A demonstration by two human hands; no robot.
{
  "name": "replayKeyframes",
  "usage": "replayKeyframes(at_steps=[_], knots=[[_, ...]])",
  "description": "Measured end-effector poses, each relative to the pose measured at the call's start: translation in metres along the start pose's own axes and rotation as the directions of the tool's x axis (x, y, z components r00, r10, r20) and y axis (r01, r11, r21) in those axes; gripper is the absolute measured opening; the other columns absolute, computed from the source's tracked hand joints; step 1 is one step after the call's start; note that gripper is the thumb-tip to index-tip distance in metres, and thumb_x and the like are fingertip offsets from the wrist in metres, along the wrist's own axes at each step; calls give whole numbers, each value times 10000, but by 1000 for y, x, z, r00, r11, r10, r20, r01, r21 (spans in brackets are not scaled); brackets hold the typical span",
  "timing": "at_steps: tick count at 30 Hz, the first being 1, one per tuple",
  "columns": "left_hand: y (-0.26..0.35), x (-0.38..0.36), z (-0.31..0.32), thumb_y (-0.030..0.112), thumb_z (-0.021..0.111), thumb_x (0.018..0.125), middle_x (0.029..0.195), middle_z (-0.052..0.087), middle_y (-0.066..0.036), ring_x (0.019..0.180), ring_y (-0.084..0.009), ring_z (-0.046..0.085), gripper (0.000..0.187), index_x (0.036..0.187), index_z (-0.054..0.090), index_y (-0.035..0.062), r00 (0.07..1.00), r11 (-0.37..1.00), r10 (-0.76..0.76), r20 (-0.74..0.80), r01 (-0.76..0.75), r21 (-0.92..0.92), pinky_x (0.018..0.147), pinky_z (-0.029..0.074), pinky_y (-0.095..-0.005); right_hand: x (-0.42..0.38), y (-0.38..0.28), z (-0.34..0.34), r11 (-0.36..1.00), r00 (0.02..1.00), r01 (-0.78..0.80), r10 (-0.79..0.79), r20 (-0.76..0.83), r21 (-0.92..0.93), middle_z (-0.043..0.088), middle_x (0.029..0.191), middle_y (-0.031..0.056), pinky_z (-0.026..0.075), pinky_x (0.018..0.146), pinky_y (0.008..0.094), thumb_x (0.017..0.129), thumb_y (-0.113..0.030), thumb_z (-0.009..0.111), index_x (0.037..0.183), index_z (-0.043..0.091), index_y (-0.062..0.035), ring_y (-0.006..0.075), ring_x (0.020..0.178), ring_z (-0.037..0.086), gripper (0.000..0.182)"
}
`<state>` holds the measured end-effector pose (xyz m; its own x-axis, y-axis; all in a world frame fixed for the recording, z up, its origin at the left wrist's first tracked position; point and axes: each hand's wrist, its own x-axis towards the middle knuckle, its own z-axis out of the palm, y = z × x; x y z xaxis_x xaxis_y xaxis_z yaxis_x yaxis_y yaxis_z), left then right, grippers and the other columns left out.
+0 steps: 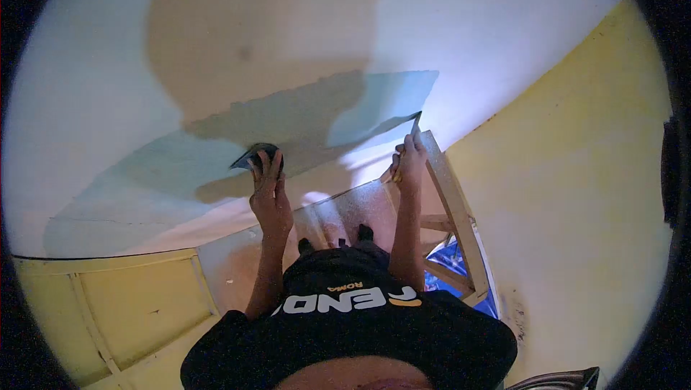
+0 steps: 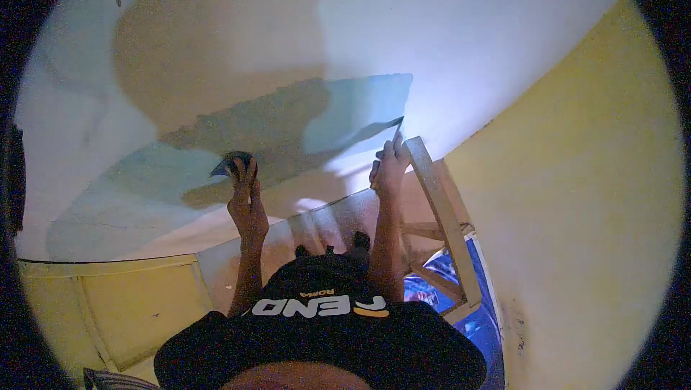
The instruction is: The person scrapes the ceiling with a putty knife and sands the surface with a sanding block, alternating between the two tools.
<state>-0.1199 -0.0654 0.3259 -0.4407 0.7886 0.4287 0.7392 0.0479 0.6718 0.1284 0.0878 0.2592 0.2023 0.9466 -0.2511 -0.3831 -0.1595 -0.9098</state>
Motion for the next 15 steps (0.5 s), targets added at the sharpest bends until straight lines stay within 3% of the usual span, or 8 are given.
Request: replayKeyframes(at_steps=[1, 4, 9, 12, 13, 15], knots=[[-1, -2, 1, 61, 555, 1001, 1543, 452, -173, 1471, -436, 319, 417, 1411, 604, 125, 1000, 1000, 2, 2, -1, -20, 1195, 322, -478, 4, 1, 0, 998, 999, -47, 47, -18, -41, 453, 661, -2, 366, 300, 267, 1053, -197, 506, 1467, 482, -103, 91, 380, 424, 426], [-2, 0, 4, 67, 547, 1008, 1542, 457, -172, 1472, -434, 321, 411, 1411, 605, 125, 1000, 998, 21, -21, -22, -52, 1200, 311, -480, -16, 7, 4, 995, 994, -79, 74, 77, 61, 475, 703, 19, 343, 283, 256, 1014, -173, 550, 1551, 372, -126, 98, 357, 374, 568], [-1, -1, 2, 73, 528, 1018, 1532, 467, -179, 1472, -435, 319, 398, 1406, 607, 115, 999, 998, 31, -22, -32, -46, 1205, 300, -488, 13, 18, -6, 999, 999, -25, 27, -41, 47, 462, 684, -5, 353, 322, 231, 1024, -184, 549, 1354, 518, -82, 70, 427, 397, 347], [0, -1, 3, 74, 530, 1017, 1524, 474, -186, 1470, -440, 319, 396, 1404, 607, 103, 1000, 999, 8, -16, -9, -49, 1208, 290, -496, 0, 13, -3, 1000, 999, -11, 10, 45, 28, 461, 681, -2, 345, 317, 231, 1019, -176, 558, 1379, 510, -74, 73, 416, 392, 377], [0, 1, 1, 74, 532, 1016, 1526, 472, -188, 1472, -439, 315, 397, 1404, 607, 104, 1000, 999, 9, -20, -10, -49, 1208, 289, -496, 8, 17, -8, 996, 999, -15, 12, 32, 87, 466, 685, 2, 347, 318, 234, 1017, -177, 569, 1418, 495, -79, 77, 420, 393, 420], [0, -1, -1, 73, 535, 1013, 1530, 467, -190, 1477, -437, 307, 400, 1405, 608, 104, 1000, 999, 7, -13, -8, -53, 1207, 287, -498, 10, 15, -7, 999, 1000, -1, 1, -3, 35, 472, 690, 3, 353, 322, 235, 1021, -187, 566, 1455, 472, -88, 78, 421, 398, 455]])
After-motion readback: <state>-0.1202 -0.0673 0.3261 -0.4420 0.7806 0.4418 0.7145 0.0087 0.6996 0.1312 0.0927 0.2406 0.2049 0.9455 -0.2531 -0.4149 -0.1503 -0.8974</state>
